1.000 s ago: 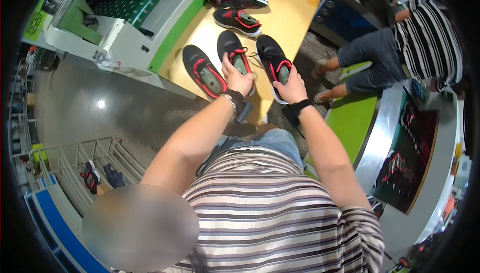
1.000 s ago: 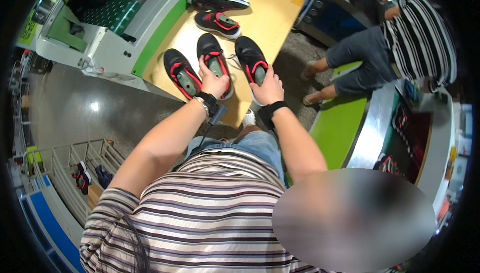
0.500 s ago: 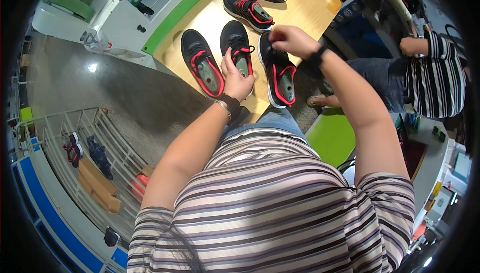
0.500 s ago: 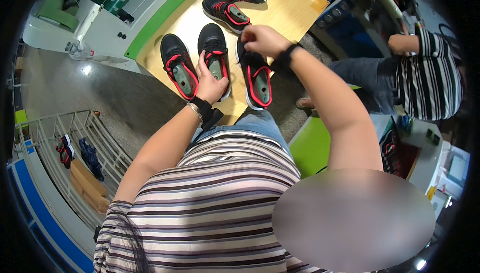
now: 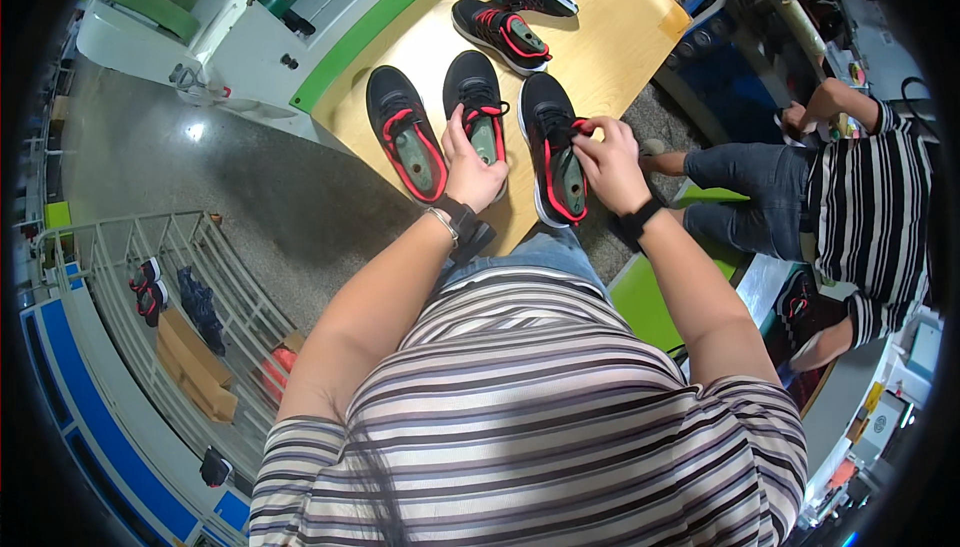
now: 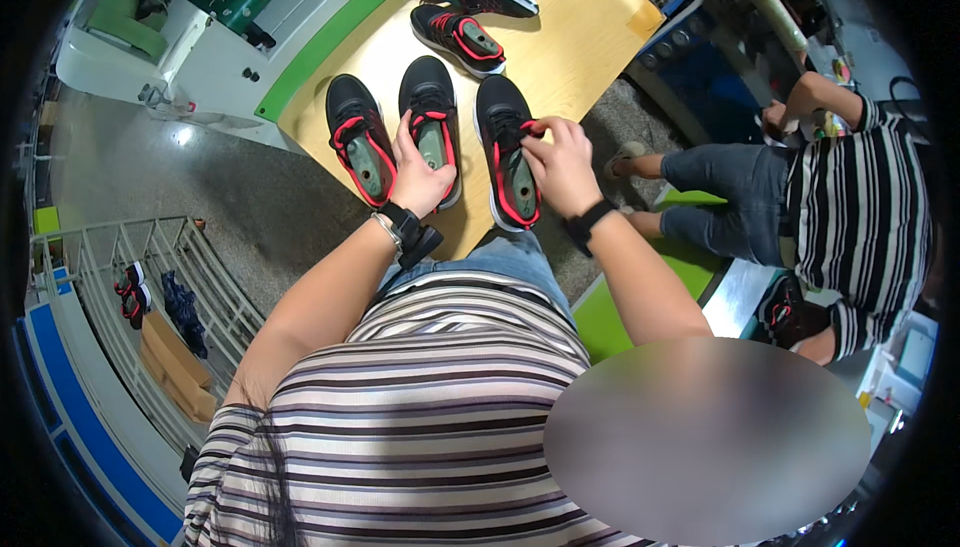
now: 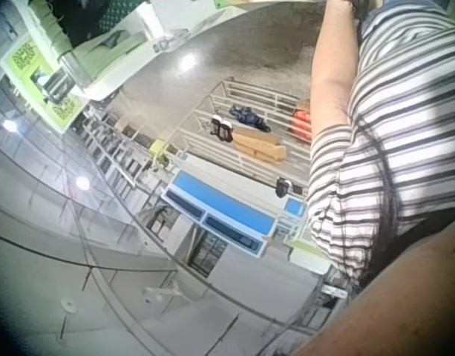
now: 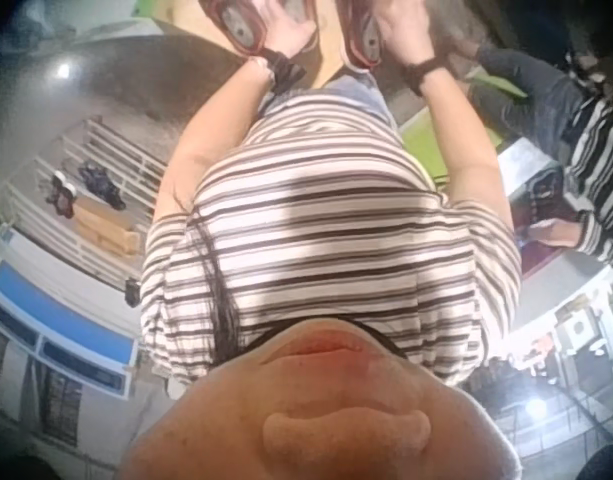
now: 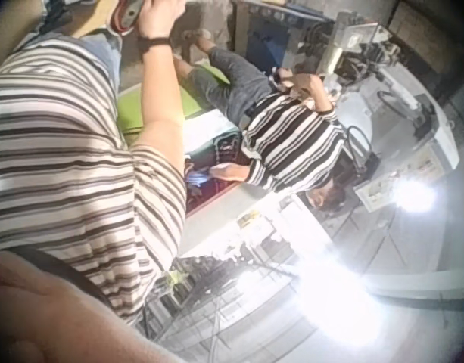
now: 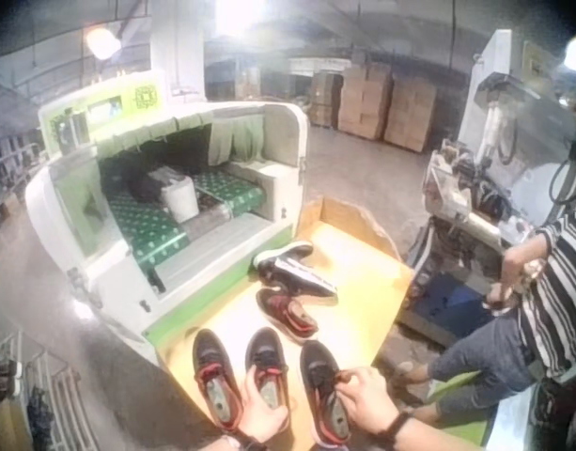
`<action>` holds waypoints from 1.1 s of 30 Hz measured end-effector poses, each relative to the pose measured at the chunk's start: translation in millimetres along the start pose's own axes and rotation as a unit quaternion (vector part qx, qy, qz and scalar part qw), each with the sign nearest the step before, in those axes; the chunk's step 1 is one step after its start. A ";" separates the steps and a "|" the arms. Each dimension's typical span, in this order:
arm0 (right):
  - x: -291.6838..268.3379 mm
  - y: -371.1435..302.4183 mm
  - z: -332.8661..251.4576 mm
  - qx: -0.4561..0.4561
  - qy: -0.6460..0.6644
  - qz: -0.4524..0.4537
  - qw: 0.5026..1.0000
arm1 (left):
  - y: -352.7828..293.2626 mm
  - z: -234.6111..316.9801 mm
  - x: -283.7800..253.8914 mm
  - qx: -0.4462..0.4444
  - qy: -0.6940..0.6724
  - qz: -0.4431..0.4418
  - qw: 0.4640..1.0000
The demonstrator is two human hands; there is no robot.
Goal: The person picks up shoes from a table, places them into a machine, and then removes them to pull the laces before placing them onto a rack.
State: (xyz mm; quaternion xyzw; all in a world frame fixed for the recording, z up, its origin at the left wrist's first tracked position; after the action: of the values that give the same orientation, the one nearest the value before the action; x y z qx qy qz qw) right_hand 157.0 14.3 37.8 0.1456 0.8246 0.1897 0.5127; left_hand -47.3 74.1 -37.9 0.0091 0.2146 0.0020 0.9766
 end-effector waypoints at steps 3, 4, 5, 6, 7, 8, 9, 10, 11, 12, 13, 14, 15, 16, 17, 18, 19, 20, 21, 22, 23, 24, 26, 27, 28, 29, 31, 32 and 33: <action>-0.2 -41.2 -1.5 0.136 -0.020 -0.053 0.989 | 0.8 -0.7 -3.6 -0.001 0.018 -0.004 1.000; 11.8 -52.6 5.1 0.189 0.050 -0.029 0.980 | 1.5 -2.1 -2.7 -0.001 0.018 -0.002 1.000; 30.3 -51.8 8.0 0.189 0.165 -0.013 0.968 | 3.4 1.7 0.2 -0.014 0.011 -0.014 1.000; 57.0 -64.5 20.9 0.328 0.215 -0.066 0.917 | 8.0 4.5 -0.8 -0.029 0.005 -0.018 0.999; 60.0 -63.2 23.6 0.328 0.216 -0.055 0.918 | 9.5 4.2 -1.1 -0.063 -0.001 -0.017 0.998; 64.1 -54.9 25.4 0.319 0.223 -0.041 0.920 | 16.0 2.6 -5.9 -0.057 0.017 -0.001 0.998; 59.9 -53.3 33.3 0.298 0.246 -0.019 0.922 | 19.9 3.7 -7.3 -0.111 -0.051 -0.013 0.992; 48.3 -46.5 33.1 0.364 0.354 0.001 0.861 | 26.0 7.4 -16.3 -0.161 -0.121 -0.019 0.979; 32.3 -47.0 48.2 0.439 0.400 0.011 0.804 | 26.5 22.1 -22.9 -0.266 -0.228 -0.053 0.935; 16.9 -45.0 44.0 0.527 0.506 0.034 0.682 | 24.3 37.7 -32.3 -0.358 -0.332 -0.085 0.869; -5.8 -27.5 27.7 0.531 0.511 0.043 0.675 | 29.8 33.1 -41.7 -0.374 -0.402 -0.149 0.822; -21.1 -12.1 29.1 0.469 0.490 0.056 0.733 | 35.6 33.8 -47.6 -0.383 -0.465 -0.226 0.766; -31.5 14.0 14.3 0.428 0.473 0.050 0.768 | 46.9 49.4 -72.0 -0.366 -0.488 -0.184 0.771; -33.0 39.9 15.4 0.395 0.451 0.036 0.799 | 53.3 82.6 -97.1 -0.353 -0.510 -0.149 0.770; -36.6 75.4 4.5 0.382 0.475 0.031 0.792 | 69.8 119.8 -127.7 -0.272 -0.486 -0.086 0.826; -35.1 120.9 -9.3 0.367 0.501 0.024 0.784 | 88.7 136.9 -149.0 -0.221 -0.459 -0.063 0.858; -33.8 170.7 -23.4 0.299 0.477 0.016 0.826 | 108.4 145.0 -171.0 -0.201 -0.426 -0.007 0.882; -36.4 222.3 -34.6 0.229 0.441 0.018 0.868 | 135.4 161.8 -186.7 -0.125 -0.418 0.042 0.899; -22.2 274.5 -50.0 0.170 0.453 0.007 0.875 | 160.4 169.5 -206.3 -0.082 -0.398 0.101 0.908; -12.7 327.7 -64.7 0.110 0.457 0.001 0.883 | 183.2 187.5 -222.5 -0.046 -0.358 0.165 0.918; 0.0 381.5 -71.0 0.058 0.401 0.012 0.914 | 215.1 191.8 -230.8 -0.018 -0.327 0.216 0.920; 19.3 432.4 -79.0 0.006 0.345 0.021 0.938 | 248.1 190.4 -240.3 0.009 -0.292 0.268 0.918; 74.9 521.0 -102.0 -0.067 0.248 0.033 0.966 | 315.7 161.2 -274.3 -0.024 -0.031 0.412 0.911; 109.7 553.1 -101.2 -0.051 0.184 0.033 0.981 | 345.2 140.4 -278.8 -0.055 -0.016 0.417 0.907; 143.5 574.1 -97.2 -0.035 0.118 0.033 0.992 | 367.4 127.8 -280.8 -0.085 -0.002 0.421 0.903; 163.4 583.7 -84.6 -0.035 0.120 0.093 0.988 | 384.5 130.3 -269.2 -0.119 0.013 0.403 0.907; 185.3 580.6 -119.2 -0.017 0.148 0.103 0.983 | 402.0 119.8 -286.4 -0.178 0.023 0.389 0.904; 187.9 578.9 -113.8 0.013 0.154 0.106 0.982 | 404.5 124.1 -286.7 -0.182 0.040 0.380 0.906; 183.2 569.7 -111.2 -0.005 0.143 0.126 0.982 | 398.0 129.2 -283.1 -0.167 0.031 0.412 0.895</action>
State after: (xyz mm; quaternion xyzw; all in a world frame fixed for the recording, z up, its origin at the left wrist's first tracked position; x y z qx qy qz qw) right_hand 3.7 580.3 201.0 0.2170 0.8638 0.2754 0.3619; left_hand -250.2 467.7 205.5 -0.0664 0.2187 0.4403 0.8683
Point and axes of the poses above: each hand's wrist, its own y-axis towards the middle knuckle, its own x-axis out of the palm, z = x × y, the point moved 9 cm from there along y, towards the middle knuckle, and after that the axes turned 14 degrees about z, right-handed, at the moved point
